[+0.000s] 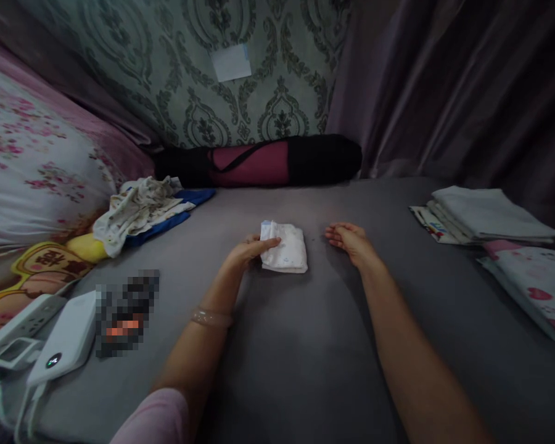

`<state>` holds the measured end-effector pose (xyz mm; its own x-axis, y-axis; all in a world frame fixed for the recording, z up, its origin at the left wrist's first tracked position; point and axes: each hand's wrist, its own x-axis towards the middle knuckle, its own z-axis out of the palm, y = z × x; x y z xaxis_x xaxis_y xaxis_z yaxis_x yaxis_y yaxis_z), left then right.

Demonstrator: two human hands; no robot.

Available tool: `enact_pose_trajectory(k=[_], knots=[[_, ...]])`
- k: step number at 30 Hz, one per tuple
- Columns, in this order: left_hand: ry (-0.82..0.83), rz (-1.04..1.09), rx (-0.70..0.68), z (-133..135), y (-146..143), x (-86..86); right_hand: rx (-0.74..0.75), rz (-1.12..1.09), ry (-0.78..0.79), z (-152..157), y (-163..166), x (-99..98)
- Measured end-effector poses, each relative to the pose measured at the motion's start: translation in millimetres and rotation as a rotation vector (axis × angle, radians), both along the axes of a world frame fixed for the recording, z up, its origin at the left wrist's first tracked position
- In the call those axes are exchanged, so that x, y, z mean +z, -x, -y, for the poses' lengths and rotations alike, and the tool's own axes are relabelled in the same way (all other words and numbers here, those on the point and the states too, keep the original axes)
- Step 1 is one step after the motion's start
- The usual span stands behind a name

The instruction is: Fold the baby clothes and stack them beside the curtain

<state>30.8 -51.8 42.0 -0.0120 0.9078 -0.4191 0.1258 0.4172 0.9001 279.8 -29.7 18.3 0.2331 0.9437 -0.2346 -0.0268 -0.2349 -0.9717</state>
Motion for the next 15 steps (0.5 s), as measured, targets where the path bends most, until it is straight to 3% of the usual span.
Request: enact_pose_trajectory(k=[5,8,12,15], knots=[[-0.078,0.005,-0.033,10,0,29.0,-0.029,-0.064,0.005,1,-4,1.7],[-0.171,-0.126,-0.012,14,11,45.6,-0.045,-0.085,0.027,3,-4,3.6],[-0.355,-0.543,0.054,18,23,58.8,-0.032,-0.074,0.040,5,-1,5.4],[-0.464,-0.874,0.064,22,16,58.9,-0.011,-0.081,0.045,6,1,5.0]])
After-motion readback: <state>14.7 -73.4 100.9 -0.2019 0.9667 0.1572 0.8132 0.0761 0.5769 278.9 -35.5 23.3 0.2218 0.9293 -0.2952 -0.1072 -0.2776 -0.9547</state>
